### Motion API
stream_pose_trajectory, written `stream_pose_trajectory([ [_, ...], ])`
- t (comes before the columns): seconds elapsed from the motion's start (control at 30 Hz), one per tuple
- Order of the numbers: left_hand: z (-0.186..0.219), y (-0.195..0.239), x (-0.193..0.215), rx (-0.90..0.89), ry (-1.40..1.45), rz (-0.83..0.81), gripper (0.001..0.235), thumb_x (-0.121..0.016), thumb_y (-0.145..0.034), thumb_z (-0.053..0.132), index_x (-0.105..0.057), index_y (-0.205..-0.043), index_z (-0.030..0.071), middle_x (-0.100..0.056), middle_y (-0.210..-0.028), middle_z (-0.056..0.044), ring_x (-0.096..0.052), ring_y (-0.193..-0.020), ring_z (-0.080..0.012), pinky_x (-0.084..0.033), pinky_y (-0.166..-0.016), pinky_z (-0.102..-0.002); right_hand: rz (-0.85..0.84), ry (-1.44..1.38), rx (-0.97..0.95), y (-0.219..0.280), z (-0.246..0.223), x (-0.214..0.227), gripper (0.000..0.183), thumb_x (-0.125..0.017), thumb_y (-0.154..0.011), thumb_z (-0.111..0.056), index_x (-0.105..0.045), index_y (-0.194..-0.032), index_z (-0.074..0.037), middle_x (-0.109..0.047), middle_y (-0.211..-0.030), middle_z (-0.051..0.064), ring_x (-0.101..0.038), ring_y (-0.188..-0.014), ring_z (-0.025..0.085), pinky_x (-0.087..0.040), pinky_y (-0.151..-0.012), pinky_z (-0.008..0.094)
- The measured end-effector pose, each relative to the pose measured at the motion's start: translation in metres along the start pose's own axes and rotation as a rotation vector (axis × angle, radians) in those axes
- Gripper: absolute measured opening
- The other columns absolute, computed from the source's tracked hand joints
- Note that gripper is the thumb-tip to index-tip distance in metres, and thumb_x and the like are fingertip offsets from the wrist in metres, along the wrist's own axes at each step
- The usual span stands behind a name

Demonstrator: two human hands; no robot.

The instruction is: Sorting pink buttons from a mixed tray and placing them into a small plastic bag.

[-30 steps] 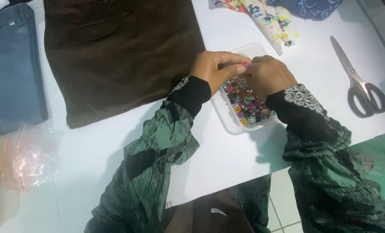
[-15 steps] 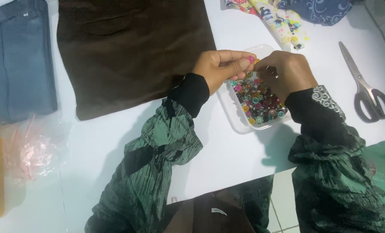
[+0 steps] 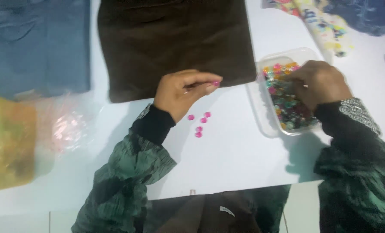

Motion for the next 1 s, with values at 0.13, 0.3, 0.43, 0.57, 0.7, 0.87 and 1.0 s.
stream_pose_trajectory([
  [0.13,-0.034,0.043,0.033,-0.019,-0.101,0.101,0.015,-0.073,-0.096,0.017,-0.078,-0.111,0.015,-0.078,-0.106,-0.004,-0.073,-0.096,-0.0132,-0.059,-0.087,-0.022,0.146,0.003,0.058,0.007,-0.058,0.042,0.018,-0.077,-0.099,-0.007,-0.084,-0.112,-0.017,-0.078,-0.103,0.008,-0.070,-0.092,0.027,-0.058,-0.075,0.041],
  [0.3,-0.083,0.071,0.035,-0.152,-0.236,0.098,0.016,-0.077,-0.092,0.017,-0.080,-0.107,0.012,-0.077,-0.104,-0.004,-0.067,-0.095,-0.0169,-0.056,-0.086,-0.028,0.129,-0.517,0.204,-0.007,-0.174,0.058,0.018,-0.081,-0.089,-0.005,-0.080,-0.106,-0.006,-0.077,-0.099,0.013,-0.069,-0.090,0.025,-0.059,-0.071,0.037],
  [0.43,-0.100,0.075,0.031,-0.217,-0.300,0.021,0.015,-0.074,-0.096,0.017,-0.079,-0.109,0.014,-0.075,-0.105,-0.003,-0.067,-0.097,-0.0197,-0.056,-0.088,-0.033,0.080,-0.543,0.371,-0.023,-0.217,0.008,0.013,-0.076,-0.092,-0.008,-0.080,-0.104,-0.010,-0.076,-0.099,0.006,-0.067,-0.092,0.025,-0.056,-0.081,0.037],
  [0.57,-0.121,0.076,0.029,-0.264,-0.295,-0.013,0.027,-0.080,-0.091,0.014,-0.076,-0.118,0.017,-0.073,-0.109,-0.004,-0.063,-0.099,-0.0226,-0.055,-0.088,-0.036,0.042,-0.504,0.420,-0.032,-0.225,-0.014,0.016,-0.076,-0.091,-0.006,-0.080,-0.106,-0.008,-0.076,-0.104,0.011,-0.069,-0.094,0.029,-0.058,-0.082,0.039],
  [0.7,-0.123,0.074,0.031,-0.140,-0.241,-0.099,0.041,-0.082,-0.088,0.016,-0.071,-0.128,0.020,-0.073,-0.116,-0.005,-0.062,-0.105,-0.0239,-0.053,-0.090,-0.038,0.023,-0.639,0.367,-0.033,-0.218,-0.014,0.021,-0.069,-0.095,-0.004,-0.077,-0.113,-0.010,-0.076,-0.112,0.009,-0.068,-0.105,0.028,-0.054,-0.096,0.040],
  [0.87,-0.127,0.074,0.031,-0.099,-0.233,-0.128,0.051,-0.086,-0.085,0.013,-0.068,-0.133,0.019,-0.071,-0.120,-0.006,-0.062,-0.107,-0.0249,-0.056,-0.083,-0.036,0.000,-0.662,0.349,-0.035,-0.213,-0.011,0.023,-0.061,-0.100,0.000,-0.073,-0.119,-0.003,-0.075,-0.115,0.012,-0.069,-0.111,0.029,-0.057,-0.097,0.039],
  [1.0,-0.120,0.073,0.032,-0.094,-0.255,-0.133,0.048,-0.087,-0.085,0.016,-0.070,-0.130,0.017,-0.072,-0.118,-0.007,-0.064,-0.106,-0.0257,-0.059,-0.083,-0.037,-0.050,-0.729,0.262,-0.036,-0.214,-0.007,0.025,-0.058,-0.098,0.009,-0.077,-0.105,-0.006,-0.073,-0.106,0.013,-0.072,-0.099,0.024,-0.060,-0.081,0.033],
])
Point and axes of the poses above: each hand's wrist, its own y-axis away from the middle knuckle, its own x-axis out of the back of the hand, z = x × y, the point moved 5 cm from there along -y, towards the middle knuckle
